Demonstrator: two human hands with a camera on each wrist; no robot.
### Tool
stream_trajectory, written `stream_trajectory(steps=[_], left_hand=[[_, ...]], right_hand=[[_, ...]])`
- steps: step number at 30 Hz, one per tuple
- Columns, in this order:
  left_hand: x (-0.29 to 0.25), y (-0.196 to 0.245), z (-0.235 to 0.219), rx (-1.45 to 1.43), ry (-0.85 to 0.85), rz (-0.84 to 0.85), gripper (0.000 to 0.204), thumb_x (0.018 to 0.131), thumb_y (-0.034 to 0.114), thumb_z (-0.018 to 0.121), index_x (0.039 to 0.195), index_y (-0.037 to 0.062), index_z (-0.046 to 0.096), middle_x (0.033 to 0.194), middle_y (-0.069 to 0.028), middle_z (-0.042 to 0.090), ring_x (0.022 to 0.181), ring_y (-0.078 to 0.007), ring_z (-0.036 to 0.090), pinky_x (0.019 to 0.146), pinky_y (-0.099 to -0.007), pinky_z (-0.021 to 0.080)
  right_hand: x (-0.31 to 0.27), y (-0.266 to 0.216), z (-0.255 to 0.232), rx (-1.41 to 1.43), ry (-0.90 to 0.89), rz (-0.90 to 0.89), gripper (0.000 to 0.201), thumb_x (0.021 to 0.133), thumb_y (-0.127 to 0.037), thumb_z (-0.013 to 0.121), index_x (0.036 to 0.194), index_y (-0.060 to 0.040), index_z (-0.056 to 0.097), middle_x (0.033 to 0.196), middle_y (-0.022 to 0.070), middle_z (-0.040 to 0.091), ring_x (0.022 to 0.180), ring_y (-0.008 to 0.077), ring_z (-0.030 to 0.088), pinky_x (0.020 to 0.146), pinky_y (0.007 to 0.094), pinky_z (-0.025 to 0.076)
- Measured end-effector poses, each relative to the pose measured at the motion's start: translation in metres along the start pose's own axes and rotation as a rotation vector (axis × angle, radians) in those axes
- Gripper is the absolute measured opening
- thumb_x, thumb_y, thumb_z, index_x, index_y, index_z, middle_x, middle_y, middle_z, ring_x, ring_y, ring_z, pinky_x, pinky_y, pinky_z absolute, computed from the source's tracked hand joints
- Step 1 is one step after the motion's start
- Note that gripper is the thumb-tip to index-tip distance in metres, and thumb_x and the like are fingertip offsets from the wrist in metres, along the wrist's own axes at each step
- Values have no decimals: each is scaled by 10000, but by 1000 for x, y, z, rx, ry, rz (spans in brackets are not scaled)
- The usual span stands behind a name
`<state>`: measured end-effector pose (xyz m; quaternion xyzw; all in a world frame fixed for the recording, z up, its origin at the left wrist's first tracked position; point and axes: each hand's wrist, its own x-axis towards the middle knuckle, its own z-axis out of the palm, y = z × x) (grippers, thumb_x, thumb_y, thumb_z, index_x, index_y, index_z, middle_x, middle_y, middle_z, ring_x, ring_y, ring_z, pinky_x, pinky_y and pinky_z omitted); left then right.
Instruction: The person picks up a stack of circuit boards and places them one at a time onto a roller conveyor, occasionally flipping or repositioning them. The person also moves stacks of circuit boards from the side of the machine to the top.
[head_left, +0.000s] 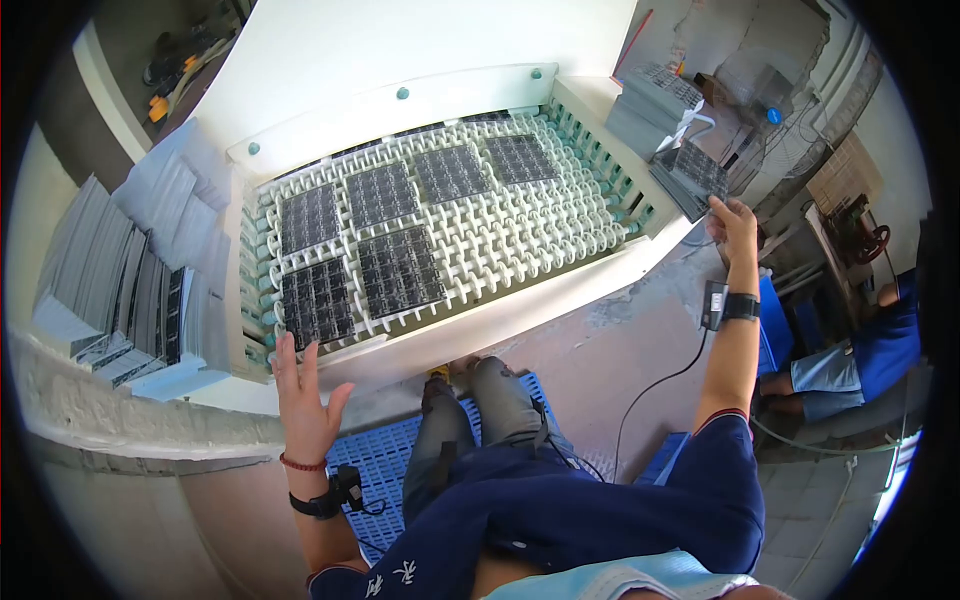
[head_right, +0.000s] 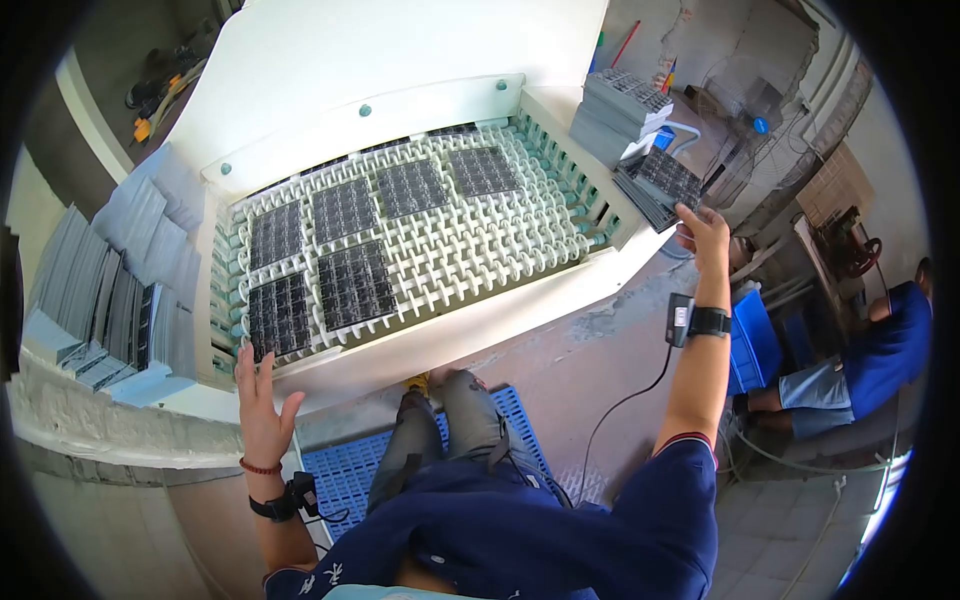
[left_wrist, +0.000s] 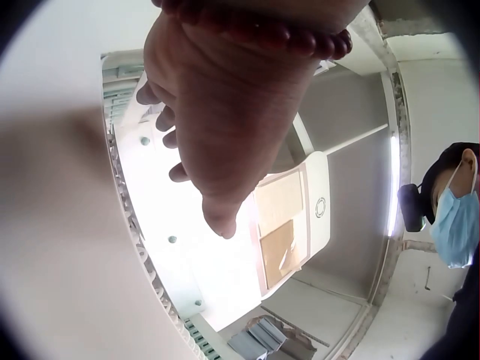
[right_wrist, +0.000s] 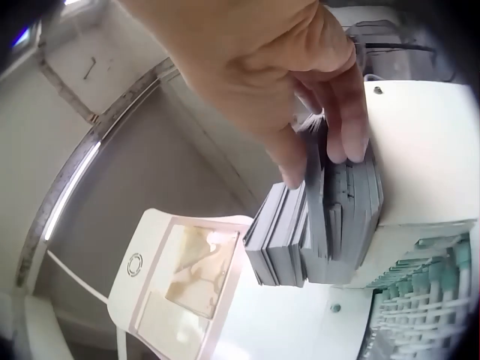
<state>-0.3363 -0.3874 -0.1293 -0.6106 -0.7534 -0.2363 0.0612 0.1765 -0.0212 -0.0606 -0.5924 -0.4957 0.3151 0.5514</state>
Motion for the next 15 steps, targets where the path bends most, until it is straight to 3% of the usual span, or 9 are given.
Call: stream_trajectory(steps=[1,3,6,8,12,15], left_hand=[[-2,-1,-1,-21,6,5,620,762,336,616,1240,3,405,1359,-240,248,1265,-409,225,1017,-507,211],[-4,-1,-1,-39,1,18,595,780,337,598,1232,-2,411,1361,-233,253,1267,-402,229,1025,-468,215],[-4,4,0,-71,-2,47,575,797,340,583,1222,-9,417,1360,-226,262,1269,-394,236,1029,-425,229],[-5,8,1,-82,3,48,577,795,341,586,1221,-10,417,1359,-224,266,1268,-394,239,1025,-422,240],[-11,11,0,-180,11,67,580,802,380,573,1208,-8,429,1354,-215,285,1263,-385,262,1006,-417,277],[-13,12,-3,-422,20,75,593,818,421,545,1202,-16,435,1335,-209,326,1231,-357,339,986,-404,318]], right_hand=[[2,-4,-2,-2,-4,2,485,684,-242,756,1002,40,524,730,59,561,577,108,566,459,229,494],[6,-8,-5,232,-90,271,302,737,-241,712,891,-19,577,696,29,550,546,101,550,465,220,493],[40,20,-20,289,-143,292,182,774,-219,674,788,-59,588,645,9,525,507,97,518,431,210,464],[27,6,-15,305,-100,316,125,792,-161,652,781,-59,581,592,-3,477,444,89,424,349,216,321],[11,10,-37,407,-163,308,112,818,-154,617,831,-55,565,591,-11,474,429,84,396,349,228,293],[-17,21,-49,442,-140,199,139,857,-182,563,867,-44,562,600,-4,494,434,83,425,360,207,325]])
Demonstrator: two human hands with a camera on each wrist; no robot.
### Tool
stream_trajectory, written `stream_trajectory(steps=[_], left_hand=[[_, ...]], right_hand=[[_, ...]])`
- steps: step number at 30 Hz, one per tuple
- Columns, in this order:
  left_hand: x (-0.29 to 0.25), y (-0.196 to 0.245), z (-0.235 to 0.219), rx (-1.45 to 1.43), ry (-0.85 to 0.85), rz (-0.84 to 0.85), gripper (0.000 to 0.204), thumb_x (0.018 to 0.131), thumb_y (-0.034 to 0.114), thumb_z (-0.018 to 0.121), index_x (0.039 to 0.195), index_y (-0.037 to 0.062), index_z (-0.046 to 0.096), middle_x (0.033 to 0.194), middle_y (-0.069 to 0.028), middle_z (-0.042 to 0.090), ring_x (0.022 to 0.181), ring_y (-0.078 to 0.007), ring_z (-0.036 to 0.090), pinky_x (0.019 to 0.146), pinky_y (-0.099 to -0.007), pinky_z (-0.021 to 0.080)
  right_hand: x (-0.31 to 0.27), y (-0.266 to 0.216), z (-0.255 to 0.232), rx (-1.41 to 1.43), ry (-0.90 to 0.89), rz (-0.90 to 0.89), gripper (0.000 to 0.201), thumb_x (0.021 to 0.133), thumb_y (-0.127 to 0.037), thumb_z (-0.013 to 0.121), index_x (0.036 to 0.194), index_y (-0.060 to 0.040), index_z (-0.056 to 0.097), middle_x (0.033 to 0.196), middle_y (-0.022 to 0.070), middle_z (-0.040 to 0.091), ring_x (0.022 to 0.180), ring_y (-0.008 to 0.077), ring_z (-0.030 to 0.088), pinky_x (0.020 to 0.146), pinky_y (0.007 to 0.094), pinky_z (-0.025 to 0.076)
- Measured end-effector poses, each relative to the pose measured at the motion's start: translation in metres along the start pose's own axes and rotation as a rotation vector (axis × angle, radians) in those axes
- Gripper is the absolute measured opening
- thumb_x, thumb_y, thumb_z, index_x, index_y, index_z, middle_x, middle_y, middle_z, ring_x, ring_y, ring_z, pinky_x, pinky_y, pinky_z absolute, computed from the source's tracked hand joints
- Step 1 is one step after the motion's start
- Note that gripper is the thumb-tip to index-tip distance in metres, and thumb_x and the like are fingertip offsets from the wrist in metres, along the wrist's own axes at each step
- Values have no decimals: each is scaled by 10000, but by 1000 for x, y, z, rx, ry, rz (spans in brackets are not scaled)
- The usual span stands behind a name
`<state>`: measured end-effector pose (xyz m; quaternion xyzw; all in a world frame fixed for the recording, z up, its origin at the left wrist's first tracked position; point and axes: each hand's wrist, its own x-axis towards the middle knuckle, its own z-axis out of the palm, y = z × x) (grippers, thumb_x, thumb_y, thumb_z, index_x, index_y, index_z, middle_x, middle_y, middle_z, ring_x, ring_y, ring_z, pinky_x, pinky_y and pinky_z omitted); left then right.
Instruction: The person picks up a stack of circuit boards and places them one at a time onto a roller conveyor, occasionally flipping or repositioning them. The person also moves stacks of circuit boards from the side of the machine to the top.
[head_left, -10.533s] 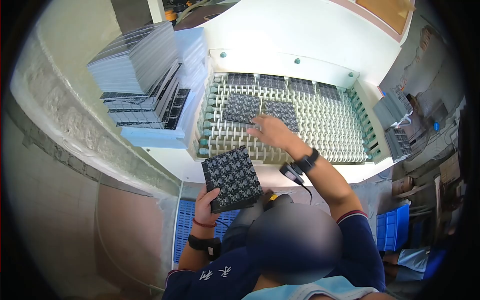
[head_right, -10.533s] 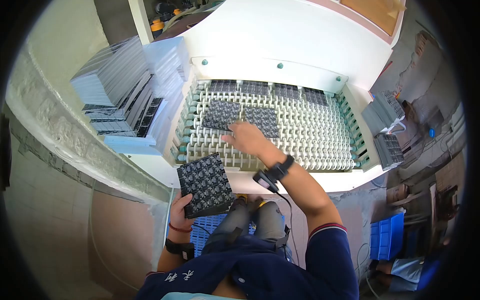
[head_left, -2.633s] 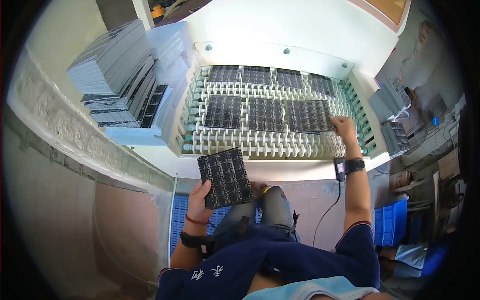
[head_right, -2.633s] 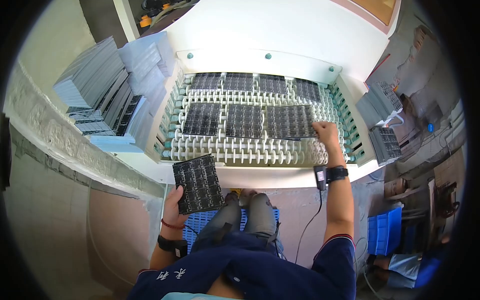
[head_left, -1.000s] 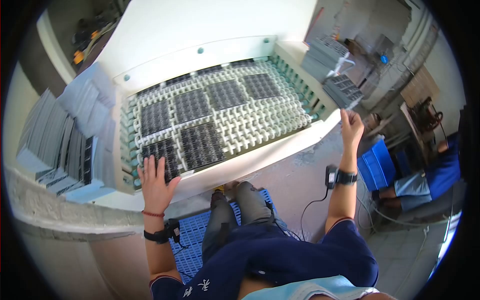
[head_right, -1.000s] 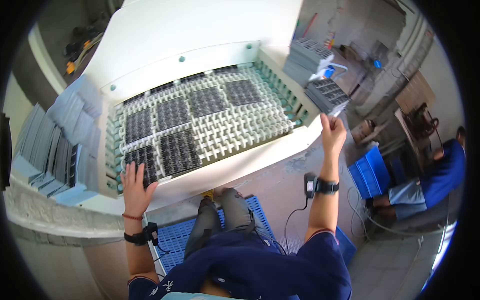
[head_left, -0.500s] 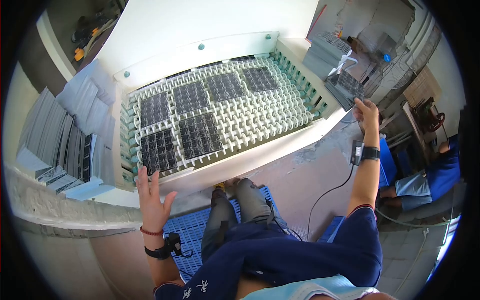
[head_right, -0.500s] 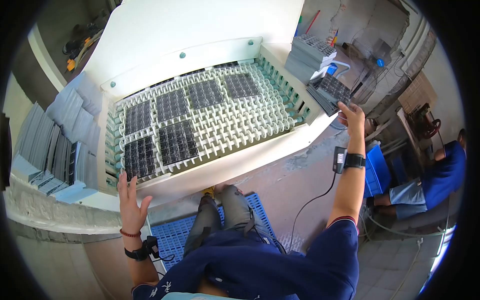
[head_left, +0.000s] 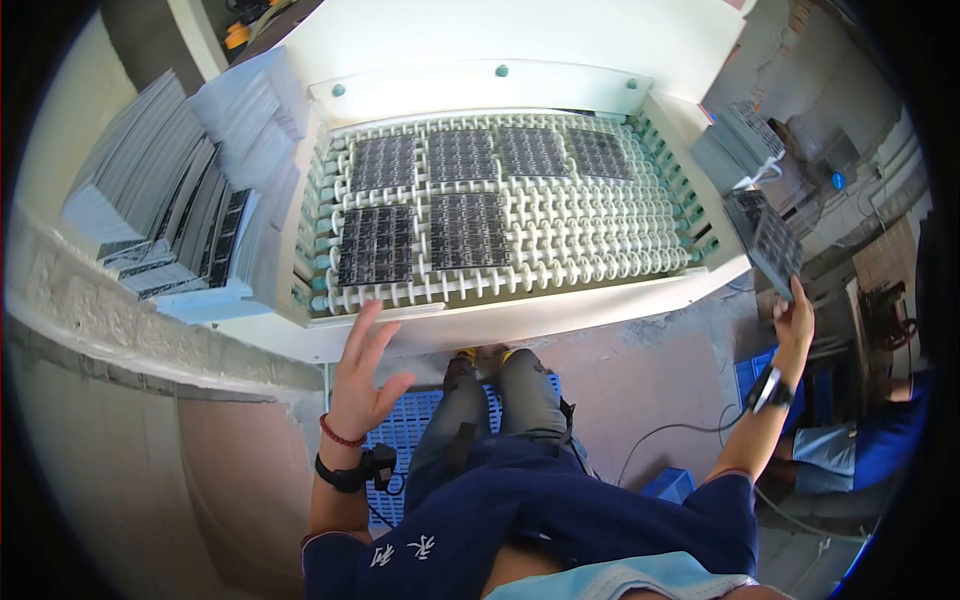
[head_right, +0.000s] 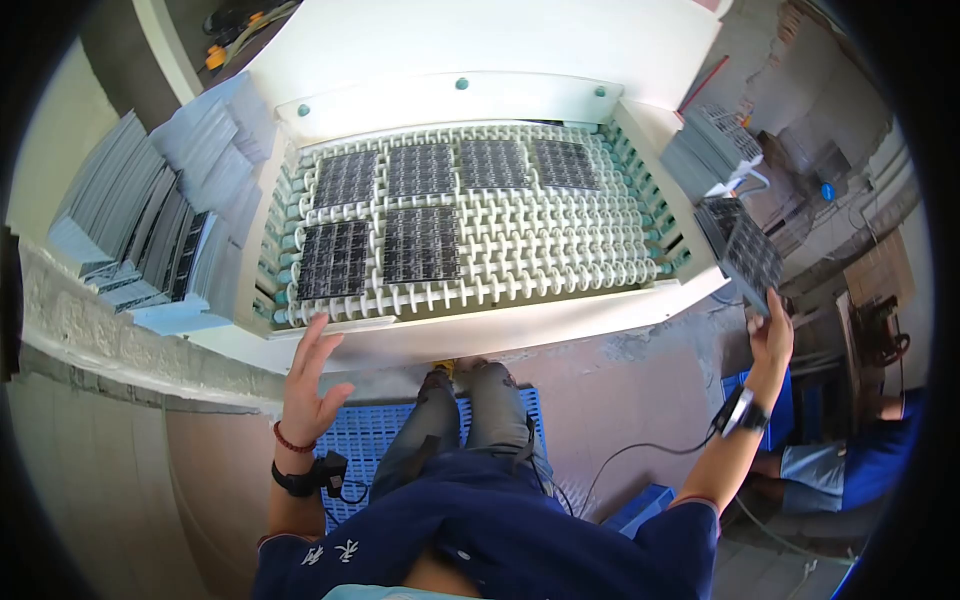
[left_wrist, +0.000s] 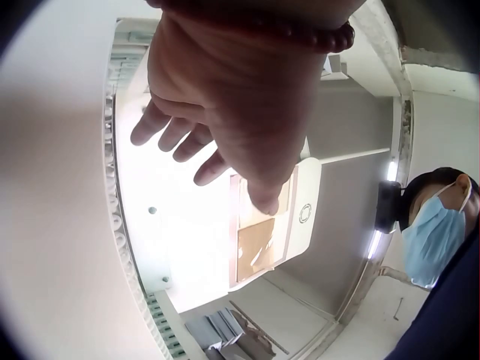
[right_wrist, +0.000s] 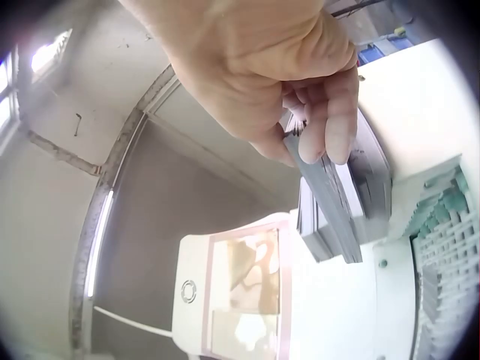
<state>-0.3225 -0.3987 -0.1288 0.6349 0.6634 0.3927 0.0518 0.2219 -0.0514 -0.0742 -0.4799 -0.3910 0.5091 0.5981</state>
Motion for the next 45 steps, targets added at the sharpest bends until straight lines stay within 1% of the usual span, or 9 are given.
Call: stream_trajectory(steps=[1,4,7,14,18,24,30,35,45], left_hand=[[1,1,2,8,5,-14,593,818,421,545,1202,-16,435,1335,-209,326,1231,-357,339,986,-404,318],[4,3,18,-741,32,-99,598,867,401,480,1246,-47,368,1315,-207,350,1218,-313,367,965,-434,354],[9,6,45,-1279,-47,-158,652,891,455,385,1288,-52,284,1308,-238,342,1219,-343,355,967,-464,348],[14,28,79,-1838,-208,-410,700,903,515,222,1331,-37,202,1320,-260,311,1229,-375,325,992,-503,299],[-1,23,69,-2004,-63,-474,625,925,461,195,1298,-32,288,1277,-207,405,1165,-347,417,966,-474,343],[-16,4,57,-1872,174,-608,382,913,191,333,1203,-49,400,1144,-187,522,1028,-269,540,879,-396,441],[-12,6,60,-1750,280,-603,336,863,39,399,1187,-47,414,1106,-167,539,985,-244,563,838,-354,476],[-12,1,64,-1706,314,-593,330,851,-12,423,1180,-30,427,1086,-138,551,938,-211,582,799,-324,496],[-29,-3,45,-1740,413,-611,356,853,-7,421,1207,-37,396,1106,-151,538,961,-231,573,818,-342,490]], right_hand=[[-26,-2,12,-23,1,-23,151,867,-189,547,867,-38,558,609,5,507,431,83,436,363,202,339],[-70,14,12,-10,-186,-83,165,874,-186,533,878,-22,549,606,24,532,426,86,462,373,204,374],[-123,30,72,80,-215,-51,173,865,-190,540,820,-23,543,566,41,533,382,107,470,338,232,409],[-211,101,211,166,-618,429,179,786,-163,636,825,-2,569,660,62,591,406,113,539,350,219,474],[-244,141,256,146,-904,597,196,802,-149,627,870,31,593,735,61,607,455,105,557,390,213,498],[-256,150,273,-200,-1132,530,206,820,-161,614,877,35,589,780,67,616,502,102,569,479,221,510],[-243,136,268,-575,-1070,262,195,816,-176,631,836,15,599,621,12,578,507,47,524,444,176,417],[-228,134,266,-444,-1001,280,181,813,-193,635,782,-17,606,590,-2,563,473,37,495,409,162,361],[-63,144,282,-399,-635,88,189,842,-164,578,750,0,586,531,-5,507,408,60,426,380,191,329]])
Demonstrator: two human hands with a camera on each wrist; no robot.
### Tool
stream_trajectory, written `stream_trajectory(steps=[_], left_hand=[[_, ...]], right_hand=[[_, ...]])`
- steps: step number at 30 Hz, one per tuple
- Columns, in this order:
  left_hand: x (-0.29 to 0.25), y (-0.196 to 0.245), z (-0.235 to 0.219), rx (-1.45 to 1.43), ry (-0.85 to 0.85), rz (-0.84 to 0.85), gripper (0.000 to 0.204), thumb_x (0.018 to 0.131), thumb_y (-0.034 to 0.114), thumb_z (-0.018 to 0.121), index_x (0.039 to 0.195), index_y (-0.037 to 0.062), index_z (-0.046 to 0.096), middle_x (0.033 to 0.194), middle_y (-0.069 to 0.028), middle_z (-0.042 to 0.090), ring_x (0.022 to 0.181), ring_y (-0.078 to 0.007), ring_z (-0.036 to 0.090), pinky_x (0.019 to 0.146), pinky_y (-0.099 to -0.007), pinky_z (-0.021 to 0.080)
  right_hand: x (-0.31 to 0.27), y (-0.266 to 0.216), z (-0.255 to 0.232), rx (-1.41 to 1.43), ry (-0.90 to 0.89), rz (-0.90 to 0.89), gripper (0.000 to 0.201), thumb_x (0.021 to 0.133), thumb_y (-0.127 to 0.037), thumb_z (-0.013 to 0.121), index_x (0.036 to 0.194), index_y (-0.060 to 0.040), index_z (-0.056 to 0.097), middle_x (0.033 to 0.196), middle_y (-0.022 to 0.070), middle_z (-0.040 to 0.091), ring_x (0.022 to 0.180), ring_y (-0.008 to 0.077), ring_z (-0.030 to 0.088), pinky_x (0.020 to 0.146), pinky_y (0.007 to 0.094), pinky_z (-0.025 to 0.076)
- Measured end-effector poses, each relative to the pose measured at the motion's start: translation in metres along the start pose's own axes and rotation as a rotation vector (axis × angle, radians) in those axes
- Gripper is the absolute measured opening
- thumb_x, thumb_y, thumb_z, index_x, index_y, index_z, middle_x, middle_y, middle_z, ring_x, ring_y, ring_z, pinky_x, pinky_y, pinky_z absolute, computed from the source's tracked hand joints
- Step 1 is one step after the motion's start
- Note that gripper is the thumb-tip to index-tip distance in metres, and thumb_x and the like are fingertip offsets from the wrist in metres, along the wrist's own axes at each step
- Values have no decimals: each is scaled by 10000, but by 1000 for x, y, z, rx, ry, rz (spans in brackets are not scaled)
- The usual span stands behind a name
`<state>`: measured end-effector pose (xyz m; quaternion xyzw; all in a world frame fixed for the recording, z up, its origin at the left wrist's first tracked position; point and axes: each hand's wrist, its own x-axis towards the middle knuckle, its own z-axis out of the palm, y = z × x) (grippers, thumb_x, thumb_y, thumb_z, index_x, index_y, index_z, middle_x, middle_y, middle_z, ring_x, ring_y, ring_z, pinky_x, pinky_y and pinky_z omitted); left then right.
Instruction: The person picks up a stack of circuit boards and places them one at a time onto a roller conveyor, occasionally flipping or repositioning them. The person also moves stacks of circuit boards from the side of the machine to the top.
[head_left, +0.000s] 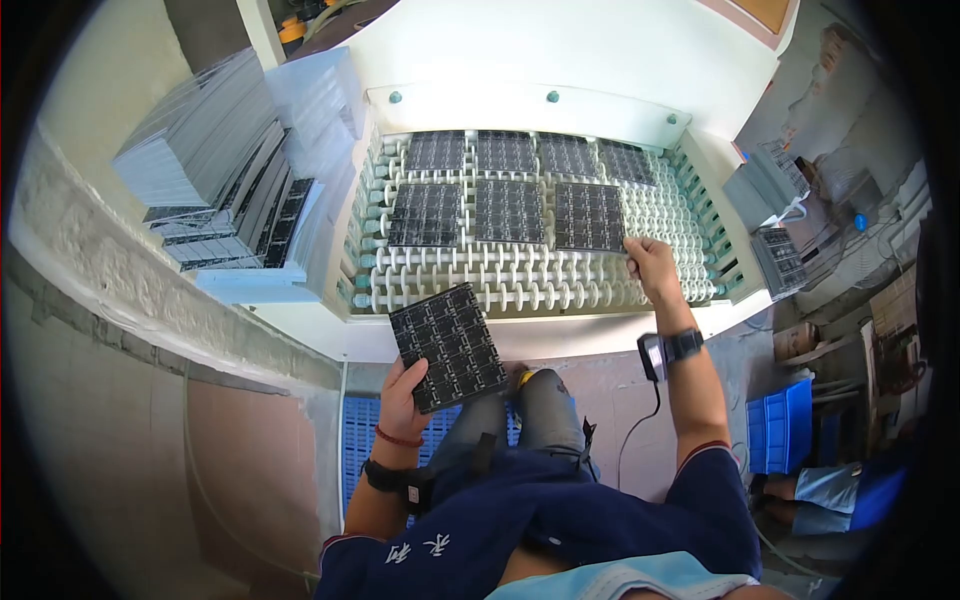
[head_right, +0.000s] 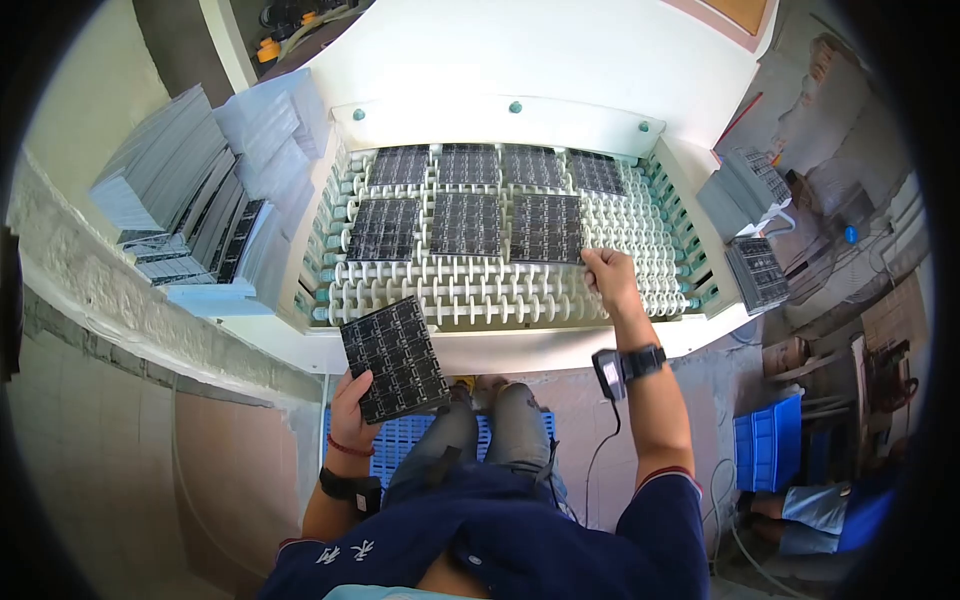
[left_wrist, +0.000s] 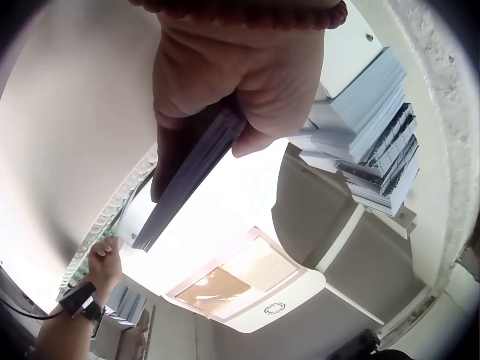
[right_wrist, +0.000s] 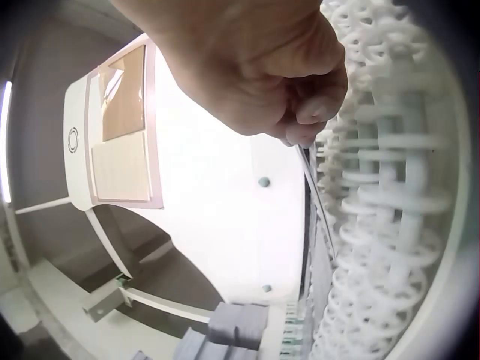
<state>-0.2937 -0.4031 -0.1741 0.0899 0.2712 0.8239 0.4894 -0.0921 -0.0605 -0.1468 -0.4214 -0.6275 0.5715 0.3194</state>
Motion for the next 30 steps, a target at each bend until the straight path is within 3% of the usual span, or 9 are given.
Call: stream_trajectory(steps=[2,4,12,14,15,18,20,22,30], left_hand=[[-3,0,-2,-2,17,4,363,850,11,419,1207,-52,391,1114,-164,532,977,-244,565,834,-357,478],[-5,2,-6,-30,-5,0,376,840,27,424,1203,-61,389,1120,-172,529,985,-253,561,843,-363,471],[-16,12,-22,-115,-102,-25,453,790,68,447,1202,-102,368,1132,-213,517,1006,-282,550,870,-369,453],[-15,10,-29,-91,-119,-24,448,795,63,439,1199,-114,365,1127,-220,518,994,-286,557,862,-367,458],[-15,10,-27,-93,-121,-25,448,795,63,439,1199,-114,365,1127,-220,518,994,-286,557,862,-367,458],[-15,9,-14,-58,-75,-13,426,798,55,434,1184,-118,381,1119,-215,523,974,-285,567,849,-364,466],[-14,9,-7,-48,-47,-19,409,799,41,434,1175,-116,391,1111,-209,527,962,-280,572,838,-359,473],[-14,8,-7,-28,-63,-33,403,801,37,436,1172,-114,395,1107,-205,530,961,-274,573,837,-355,473],[-21,10,-11,12,-20,12,363,813,21,438,1156,-98,423,1084,-185,548,954,-246,576,829,-338,474]], right_hand=[[24,10,-14,-96,27,-49,209,823,-156,586,734,30,615,533,20,536,415,72,455,393,207,350],[36,11,-24,-491,122,-122,234,788,-173,613,728,52,639,541,48,567,434,83,493,411,228,377],[55,5,-112,-422,248,-15,244,759,-202,640,783,41,657,557,37,563,468,89,501,439,241,390],[59,12,-123,-846,342,-90,245,739,-226,656,831,0,670,556,54,575,496,115,530,489,274,428],[56,11,-119,-942,351,-148,201,720,-226,654,788,-39,679,664,113,630,580,235,607,584,340,474],[33,-16,-70,-1016,307,-285,254,723,-249,669,886,-54,668,878,143,640,758,286,618,693,338,477],[30,-14,-42,-1033,73,-541,294,742,-279,648,938,-59,653,1076,162,578,874,330,587,775,356,466],[28,-10,-11,-1108,-66,-725,336,777,-291,604,1006,-45,618,1111,179,551,904,333,576,798,371,462],[45,-28,49,-1261,-287,-465,422,818,-308,544,1091,14,534,1091,212,543,962,348,546,824,390,446]])
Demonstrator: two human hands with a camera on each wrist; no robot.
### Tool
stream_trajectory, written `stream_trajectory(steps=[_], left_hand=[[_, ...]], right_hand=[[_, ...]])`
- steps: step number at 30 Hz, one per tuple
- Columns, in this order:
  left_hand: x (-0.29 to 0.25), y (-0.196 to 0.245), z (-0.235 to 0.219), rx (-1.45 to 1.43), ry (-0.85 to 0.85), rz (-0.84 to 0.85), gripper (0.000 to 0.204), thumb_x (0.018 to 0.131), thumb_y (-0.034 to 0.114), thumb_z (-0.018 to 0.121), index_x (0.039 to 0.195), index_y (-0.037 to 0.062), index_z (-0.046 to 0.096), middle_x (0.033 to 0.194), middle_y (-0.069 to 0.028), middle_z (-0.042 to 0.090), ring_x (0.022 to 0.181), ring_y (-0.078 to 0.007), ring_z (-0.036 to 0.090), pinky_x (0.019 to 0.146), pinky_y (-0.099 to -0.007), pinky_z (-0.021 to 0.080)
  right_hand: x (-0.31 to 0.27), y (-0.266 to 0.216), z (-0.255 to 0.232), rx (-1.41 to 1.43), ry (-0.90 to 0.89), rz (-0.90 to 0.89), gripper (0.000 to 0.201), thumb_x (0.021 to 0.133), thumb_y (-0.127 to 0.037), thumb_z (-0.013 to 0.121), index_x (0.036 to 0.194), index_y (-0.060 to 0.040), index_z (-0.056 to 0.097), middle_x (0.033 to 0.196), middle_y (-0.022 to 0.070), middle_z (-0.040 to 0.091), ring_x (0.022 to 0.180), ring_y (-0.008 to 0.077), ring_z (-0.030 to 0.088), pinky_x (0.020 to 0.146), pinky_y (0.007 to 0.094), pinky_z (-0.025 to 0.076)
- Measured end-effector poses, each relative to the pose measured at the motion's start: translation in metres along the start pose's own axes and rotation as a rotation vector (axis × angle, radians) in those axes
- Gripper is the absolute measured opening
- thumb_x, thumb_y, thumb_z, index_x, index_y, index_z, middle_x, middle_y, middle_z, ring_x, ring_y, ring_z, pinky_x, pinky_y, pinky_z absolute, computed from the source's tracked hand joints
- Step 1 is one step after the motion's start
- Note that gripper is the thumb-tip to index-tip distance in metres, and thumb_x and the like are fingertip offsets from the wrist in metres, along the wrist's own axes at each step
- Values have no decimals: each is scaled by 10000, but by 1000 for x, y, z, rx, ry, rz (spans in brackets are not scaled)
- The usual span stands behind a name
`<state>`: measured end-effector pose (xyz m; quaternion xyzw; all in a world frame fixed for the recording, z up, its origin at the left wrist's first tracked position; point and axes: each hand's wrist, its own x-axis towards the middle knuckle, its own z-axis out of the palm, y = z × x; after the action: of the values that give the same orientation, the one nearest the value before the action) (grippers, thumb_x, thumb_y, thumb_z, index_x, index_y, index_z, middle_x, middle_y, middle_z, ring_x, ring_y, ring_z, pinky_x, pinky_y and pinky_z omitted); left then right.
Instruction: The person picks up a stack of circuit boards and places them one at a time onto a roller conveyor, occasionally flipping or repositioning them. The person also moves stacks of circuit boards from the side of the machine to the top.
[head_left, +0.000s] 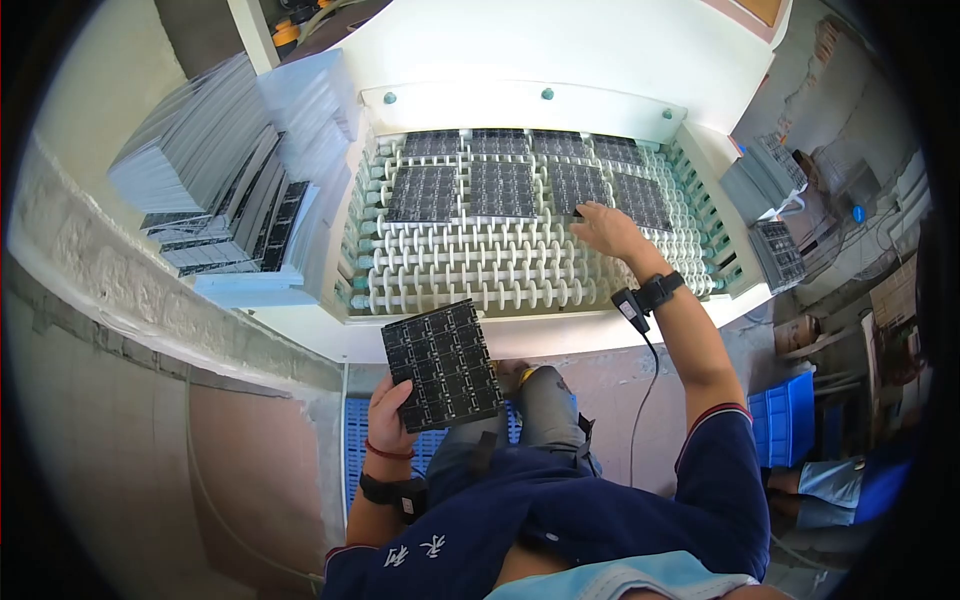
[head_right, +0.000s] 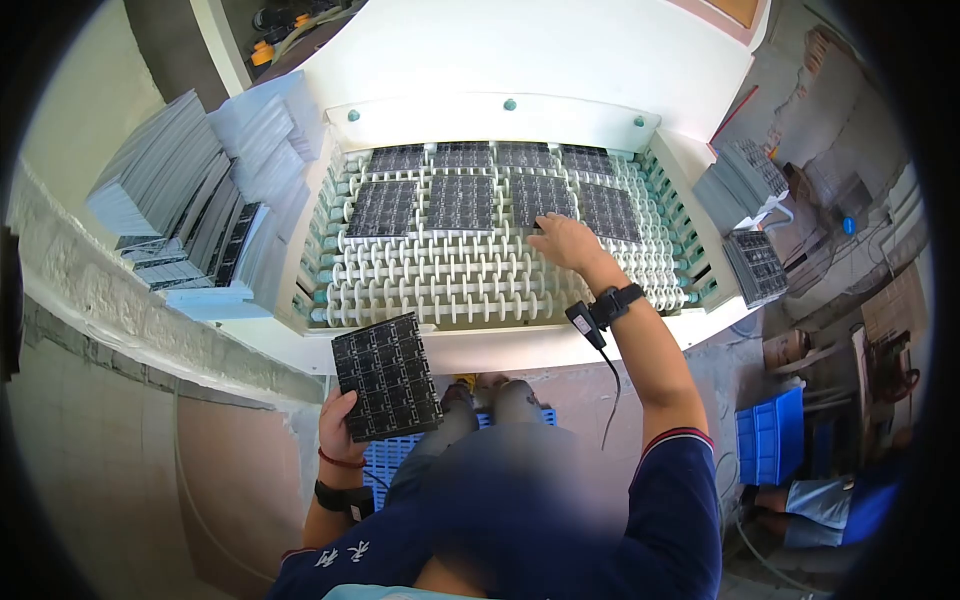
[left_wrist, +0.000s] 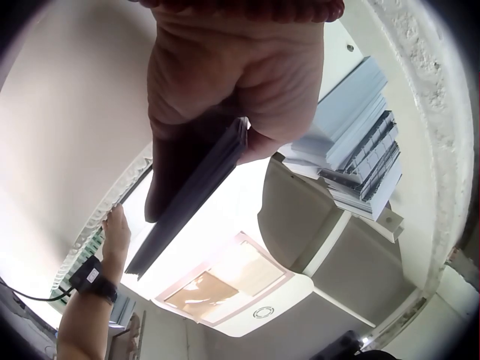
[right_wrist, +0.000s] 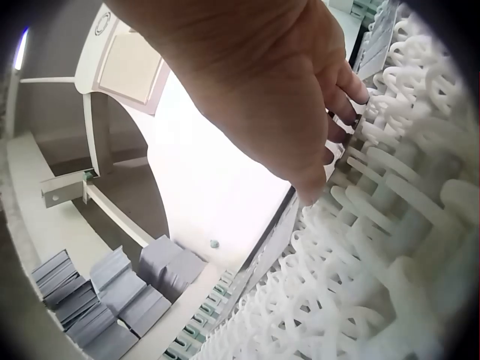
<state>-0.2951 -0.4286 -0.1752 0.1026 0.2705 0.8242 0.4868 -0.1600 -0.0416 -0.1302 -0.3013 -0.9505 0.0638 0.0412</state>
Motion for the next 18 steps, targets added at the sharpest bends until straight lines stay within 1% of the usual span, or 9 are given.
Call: stream_trajectory(steps=[2,4,5,7,8,9,11,12,18], left_hand=[[-2,1,0,12,26,9,350,821,16,439,1155,-88,432,1086,-175,551,953,-240,576,828,-333,474],[-2,3,1,27,50,16,340,831,15,440,1157,-79,435,1089,-167,551,952,-234,576,827,-329,474],[-1,2,1,45,76,17,330,840,14,440,1160,-70,438,1091,-159,552,952,-229,576,826,-325,474],[0,1,1,59,99,25,321,850,18,439,1162,-61,442,1095,-151,552,951,-223,575,827,-323,474],[2,0,0,80,104,30,312,860,22,438,1163,-52,445,1098,-143,551,950,-216,574,827,-320,473],[4,-1,-2,111,73,39,300,871,25,442,1165,-35,447,1094,-128,553,949,-200,573,823,-314,476],[7,-5,-3,123,73,41,298,871,26,446,1164,-30,447,1090,-122,555,948,-192,572,820,-312,477],[10,-7,-3,133,52,36,295,872,26,450,1162,-26,447,1086,-116,556,948,-185,571,817,-310,479],[6,-6,-7,169,50,28,302,877,42,465,1173,-14,440,1087,-108,556,945,-171,570,798,-304,487]], right_hand=[[1,-5,-2,0,2,13,419,825,-320,531,1067,22,539,1066,212,553,956,343,547,817,398,447],[-10,-18,-9,58,191,-96,405,812,-310,572,1039,25,563,1003,214,578,920,342,565,788,388,458],[-17,-27,-16,55,181,-110,405,812,-310,572,1039,25,563,1003,214,578,920,342,565,788,388,458],[-42,-63,-36,332,51,-85,435,793,-305,623,1043,46,567,966,180,613,810,264,622,678,326,499],[-53,-78,-35,570,-58,-36,411,783,-283,645,1018,48,582,890,145,626,746,213,623,615,290,495],[-64,-91,-30,807,-170,17,387,772,-262,667,992,49,597,814,111,639,682,163,625,553,253,492],[-85,-113,-7,1090,-424,-4,341,776,-237,671,971,36,610,743,58,622,613,100,599,487,199,459],[-96,-128,-1,1100,-460,60,275,783,-239,665,922,-4,634,706,46,613,576,84,586,448,192,436],[-106,-153,39,1287,-555,117,216,796,-202,652,816,11,619,608,30,582,497,64,555,420,173,424]])
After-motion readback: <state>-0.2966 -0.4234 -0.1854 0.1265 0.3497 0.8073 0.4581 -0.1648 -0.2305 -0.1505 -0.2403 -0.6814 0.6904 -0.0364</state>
